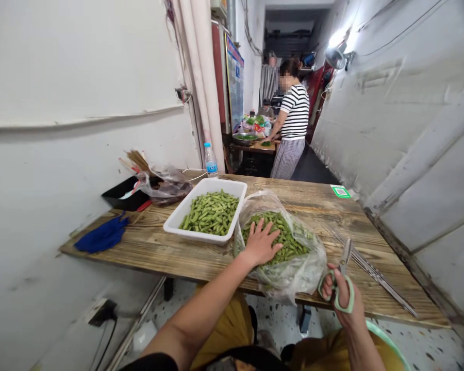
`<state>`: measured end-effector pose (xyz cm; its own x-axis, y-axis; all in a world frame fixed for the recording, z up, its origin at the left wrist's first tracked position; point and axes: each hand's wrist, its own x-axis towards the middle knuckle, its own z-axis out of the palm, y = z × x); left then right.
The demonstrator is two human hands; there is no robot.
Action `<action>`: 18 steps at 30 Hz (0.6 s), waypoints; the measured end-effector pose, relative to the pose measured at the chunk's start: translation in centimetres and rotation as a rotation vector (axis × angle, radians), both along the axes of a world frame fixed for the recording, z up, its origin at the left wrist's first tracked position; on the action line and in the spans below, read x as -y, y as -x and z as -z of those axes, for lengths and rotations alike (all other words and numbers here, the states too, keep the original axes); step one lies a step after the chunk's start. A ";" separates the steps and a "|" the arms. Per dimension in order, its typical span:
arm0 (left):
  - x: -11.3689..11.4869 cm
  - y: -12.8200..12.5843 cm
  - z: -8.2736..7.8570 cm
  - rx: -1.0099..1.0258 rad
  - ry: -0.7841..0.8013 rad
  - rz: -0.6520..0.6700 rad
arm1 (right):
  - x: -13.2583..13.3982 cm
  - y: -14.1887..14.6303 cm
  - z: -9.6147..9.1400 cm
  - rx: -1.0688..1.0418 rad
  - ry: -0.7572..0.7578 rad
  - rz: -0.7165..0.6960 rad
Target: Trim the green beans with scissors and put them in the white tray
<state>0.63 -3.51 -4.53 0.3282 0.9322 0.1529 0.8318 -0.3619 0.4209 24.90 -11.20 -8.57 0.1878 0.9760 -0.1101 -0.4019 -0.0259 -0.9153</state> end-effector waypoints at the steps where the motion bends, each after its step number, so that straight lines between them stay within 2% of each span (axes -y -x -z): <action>1: 0.2 -0.5 0.2 -0.037 -0.012 0.038 | 0.0 0.0 0.0 -0.006 0.001 0.000; 5: 0.6 -2.5 0.7 -0.132 -0.051 0.215 | -0.1 0.2 -0.1 -0.007 0.006 0.009; 12: -0.1 -4.0 -0.1 -0.134 0.042 0.422 | 0.0 0.3 -0.3 -0.027 -0.002 0.015; 15: -0.1 -3.2 -1.0 -0.036 0.050 0.398 | -0.1 0.2 -0.1 -0.025 0.000 0.013; 18: -1.1 -1.9 -2.1 0.063 0.050 0.188 | 0.2 0.2 -0.5 -0.008 0.013 0.043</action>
